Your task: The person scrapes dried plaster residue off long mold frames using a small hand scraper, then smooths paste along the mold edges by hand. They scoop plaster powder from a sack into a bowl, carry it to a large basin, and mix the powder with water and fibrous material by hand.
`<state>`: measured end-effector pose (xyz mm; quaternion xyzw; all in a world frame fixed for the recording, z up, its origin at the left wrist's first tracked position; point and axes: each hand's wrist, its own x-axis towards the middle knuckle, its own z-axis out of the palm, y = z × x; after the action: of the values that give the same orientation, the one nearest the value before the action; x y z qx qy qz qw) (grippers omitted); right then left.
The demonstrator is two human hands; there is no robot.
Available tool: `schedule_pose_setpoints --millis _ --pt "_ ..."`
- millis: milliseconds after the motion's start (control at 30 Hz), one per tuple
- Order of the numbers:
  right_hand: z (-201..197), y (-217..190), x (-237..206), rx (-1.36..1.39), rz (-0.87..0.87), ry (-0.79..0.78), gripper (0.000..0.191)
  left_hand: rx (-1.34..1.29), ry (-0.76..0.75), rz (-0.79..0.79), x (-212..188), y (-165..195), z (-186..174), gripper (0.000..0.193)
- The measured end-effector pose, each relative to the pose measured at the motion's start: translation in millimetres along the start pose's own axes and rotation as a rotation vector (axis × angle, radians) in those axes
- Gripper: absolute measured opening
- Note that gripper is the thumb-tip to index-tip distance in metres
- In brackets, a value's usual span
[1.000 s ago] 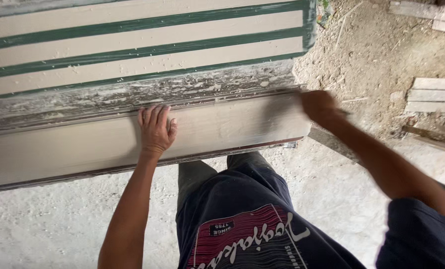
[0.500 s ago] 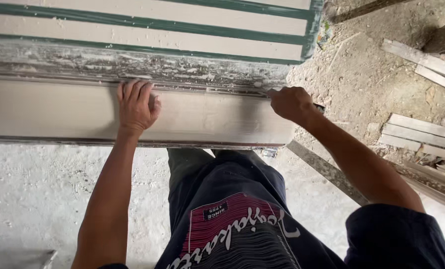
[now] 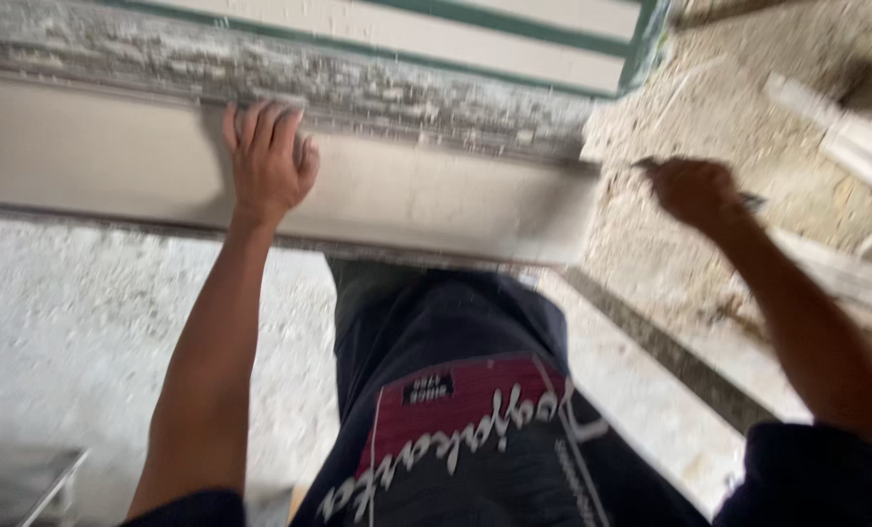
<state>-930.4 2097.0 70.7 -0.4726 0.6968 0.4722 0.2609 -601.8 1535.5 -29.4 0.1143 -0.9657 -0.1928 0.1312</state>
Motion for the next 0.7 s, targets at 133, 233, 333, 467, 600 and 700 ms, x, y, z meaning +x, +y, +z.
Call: schedule_pose_setpoints --millis 133,233,333,467,600,700 --pt "-36 -26 17 0.191 -0.034 0.376 0.030 0.124 0.036 -0.308 -17 -14 -6 0.045" --pt "-60 -18 10 0.150 -0.152 0.150 0.064 0.276 0.048 -0.554 -26 -23 -16 0.065" --pt "-114 -29 25 0.190 -0.119 -0.253 0.075 0.294 -0.032 -0.784 -27 -25 -14 0.077" --pt "-256 -118 83 0.567 -0.186 0.123 0.050 0.212 -0.077 -0.895 -19 -25 -9 0.082" --pt "-385 -204 149 0.735 -0.231 0.393 0.028 0.263 -0.076 -0.859 -19 -23 -12 0.078" --pt "-365 -197 160 0.789 -0.208 0.250 0.031 0.219 -0.075 -0.839 -20 -24 -19 0.077"
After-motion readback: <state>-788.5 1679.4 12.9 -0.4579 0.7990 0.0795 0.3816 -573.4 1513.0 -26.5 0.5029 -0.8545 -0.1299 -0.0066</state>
